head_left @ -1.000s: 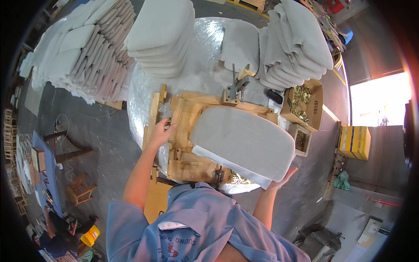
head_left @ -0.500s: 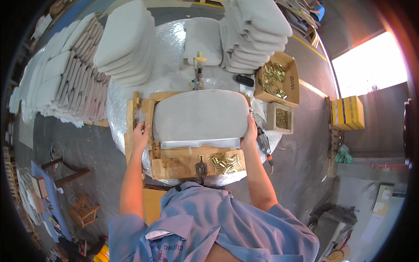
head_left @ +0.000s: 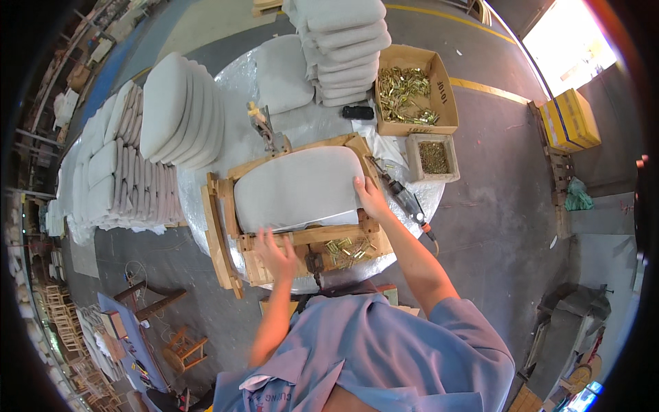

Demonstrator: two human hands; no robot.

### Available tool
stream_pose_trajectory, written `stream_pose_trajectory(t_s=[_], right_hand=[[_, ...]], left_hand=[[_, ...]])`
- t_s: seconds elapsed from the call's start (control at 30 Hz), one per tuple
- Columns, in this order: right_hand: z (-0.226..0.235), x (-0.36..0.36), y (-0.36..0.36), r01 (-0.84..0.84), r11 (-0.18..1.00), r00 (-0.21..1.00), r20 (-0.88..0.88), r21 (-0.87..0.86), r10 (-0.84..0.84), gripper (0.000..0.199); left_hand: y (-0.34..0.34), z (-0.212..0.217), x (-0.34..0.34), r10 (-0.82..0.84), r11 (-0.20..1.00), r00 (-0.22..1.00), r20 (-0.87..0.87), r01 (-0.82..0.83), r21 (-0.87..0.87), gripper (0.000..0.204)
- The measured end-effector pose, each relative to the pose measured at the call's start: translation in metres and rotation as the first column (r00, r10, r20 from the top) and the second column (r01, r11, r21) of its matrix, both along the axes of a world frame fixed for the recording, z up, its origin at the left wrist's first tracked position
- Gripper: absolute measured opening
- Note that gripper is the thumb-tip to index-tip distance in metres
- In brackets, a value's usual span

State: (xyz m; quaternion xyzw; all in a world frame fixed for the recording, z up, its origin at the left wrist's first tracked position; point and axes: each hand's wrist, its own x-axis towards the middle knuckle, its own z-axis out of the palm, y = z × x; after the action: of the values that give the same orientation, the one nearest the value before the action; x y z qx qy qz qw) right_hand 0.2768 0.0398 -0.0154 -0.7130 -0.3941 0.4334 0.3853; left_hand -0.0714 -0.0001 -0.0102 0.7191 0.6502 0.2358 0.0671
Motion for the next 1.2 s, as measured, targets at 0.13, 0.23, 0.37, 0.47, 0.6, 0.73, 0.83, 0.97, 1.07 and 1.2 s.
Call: stream_pose_trajectory(t_s=[0.13,0.23,0.37,0.47,0.6,0.73,0.83,0.97,1.07,1.2], right_hand=[[0.048,0.012,0.006,-0.072,0.956,0.997,-0.024,-0.283,0.068,0.074],[0.039,0.04,0.005,-0.134,0.947,0.886,0.393,-0.291,0.247,0.057],[0.047,0.047,0.009,0.128,0.991,0.86,0.501,-0.038,-0.092,0.042],[0.042,0.05,0.039,0.193,0.981,0.832,0.535,-0.027,-0.149,0.049],[0.01,0.048,0.067,0.219,0.954,0.88,0.463,-0.206,-0.102,0.056],[0.008,0.037,0.057,0.137,0.99,0.881,0.46,-0.028,-0.109,0.054],[-0.013,0.04,0.053,0.089,0.992,0.866,0.486,0.09,-0.122,0.056],[-0.027,0.053,0.049,0.103,0.986,0.869,0.47,0.134,-0.154,0.053],[-0.025,0.051,0.054,0.085,0.989,0.898,0.42,0.123,-0.129,0.052],[-0.022,0.05,0.058,0.075,0.996,0.911,0.404,0.047,-0.088,0.052]], left_hand=[[-0.033,0.007,0.047,-0.097,0.995,0.99,0.102,0.099,-0.017,0.059],[-0.027,0.015,0.068,-0.188,0.982,0.976,0.107,0.188,0.006,0.059],[-0.013,0.028,0.08,-0.211,0.978,0.969,0.127,0.209,0.024,0.059],[0.007,0.047,0.113,-0.281,0.959,0.949,0.142,0.283,0.01,0.058],[0.042,0.04,0.174,-0.407,0.913,0.903,0.134,0.407,0.032,0.057],[0.098,0.031,0.233,-0.386,0.921,0.92,0.063,0.388,-0.021,0.06],[0.137,0.014,0.254,-0.319,0.947,0.945,-0.071,0.315,-0.059,0.059],[0.149,0.003,0.263,-0.276,0.961,0.954,-0.121,0.277,-0.007,0.05],[0.161,-0.005,0.258,-0.245,0.969,0.953,-0.178,0.239,-0.057,0.049],[0.162,-0.008,0.262,-0.221,0.974,0.948,-0.23,0.203,-0.1,0.048]])
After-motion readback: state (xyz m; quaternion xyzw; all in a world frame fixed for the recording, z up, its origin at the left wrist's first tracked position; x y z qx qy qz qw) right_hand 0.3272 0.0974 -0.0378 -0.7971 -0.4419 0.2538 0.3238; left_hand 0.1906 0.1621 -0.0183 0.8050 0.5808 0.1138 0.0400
